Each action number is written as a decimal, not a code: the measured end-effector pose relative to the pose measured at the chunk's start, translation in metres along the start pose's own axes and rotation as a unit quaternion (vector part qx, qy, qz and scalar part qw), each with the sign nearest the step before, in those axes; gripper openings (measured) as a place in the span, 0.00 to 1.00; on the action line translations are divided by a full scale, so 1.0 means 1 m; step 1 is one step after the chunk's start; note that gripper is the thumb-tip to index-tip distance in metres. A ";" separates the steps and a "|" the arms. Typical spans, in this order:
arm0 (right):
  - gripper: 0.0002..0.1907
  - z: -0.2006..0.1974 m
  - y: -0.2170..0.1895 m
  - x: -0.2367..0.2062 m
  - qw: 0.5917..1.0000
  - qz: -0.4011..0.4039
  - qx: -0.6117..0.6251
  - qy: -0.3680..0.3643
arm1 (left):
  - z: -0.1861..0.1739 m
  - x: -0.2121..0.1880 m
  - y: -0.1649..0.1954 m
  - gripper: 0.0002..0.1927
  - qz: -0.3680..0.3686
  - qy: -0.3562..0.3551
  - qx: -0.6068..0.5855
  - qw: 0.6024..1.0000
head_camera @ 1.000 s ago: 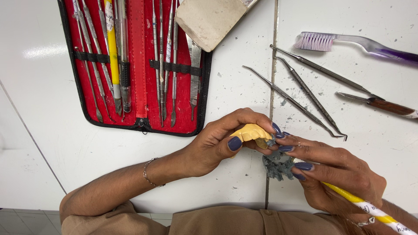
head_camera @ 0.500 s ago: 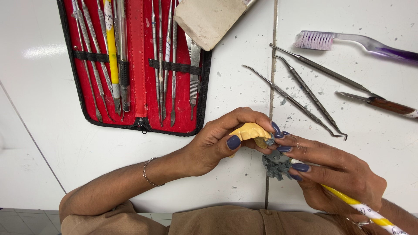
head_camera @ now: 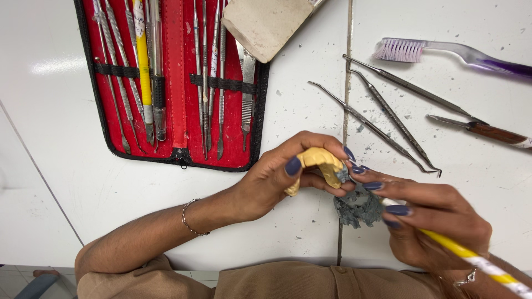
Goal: The person holds a yellow dental cast with a gray wax pattern and uses metal wax carvers to trim and shape the wax around the teeth, occasionally switching between different carving tools. They then use a toothbrush to brush debris off the pattern and continue refining the wax with a carver.
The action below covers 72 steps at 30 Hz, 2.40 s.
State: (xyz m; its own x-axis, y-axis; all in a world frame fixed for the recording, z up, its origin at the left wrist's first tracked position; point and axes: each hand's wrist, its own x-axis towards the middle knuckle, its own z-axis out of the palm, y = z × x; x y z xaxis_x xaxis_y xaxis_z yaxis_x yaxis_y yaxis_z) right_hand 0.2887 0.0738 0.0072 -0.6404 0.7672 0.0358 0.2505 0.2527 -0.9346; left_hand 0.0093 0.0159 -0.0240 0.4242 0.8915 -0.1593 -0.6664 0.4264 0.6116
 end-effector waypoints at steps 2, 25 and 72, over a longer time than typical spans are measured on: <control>0.14 0.005 0.001 0.002 0.997 -0.049 0.044 0.048 | -0.001 0.001 0.004 0.36 -0.024 0.006 -0.037 0.999; 0.14 -0.010 0.011 0.033 0.982 -0.056 -0.174 0.035 | -0.006 -0.001 0.000 0.39 -0.019 -0.016 -0.049 0.999; 0.13 -0.008 -0.001 -0.001 0.971 0.084 -0.175 -0.141 | -0.001 -0.004 -0.001 0.35 -0.052 -0.001 -0.009 0.999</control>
State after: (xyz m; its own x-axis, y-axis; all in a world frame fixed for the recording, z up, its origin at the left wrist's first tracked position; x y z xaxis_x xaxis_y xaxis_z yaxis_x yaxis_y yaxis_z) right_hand 0.2953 0.0773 0.0105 -0.7305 0.6350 -0.2514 0.5685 0.3615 -0.7390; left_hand 0.0082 0.0120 -0.0246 0.4932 0.8415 -0.2206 -0.6288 0.5201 0.5780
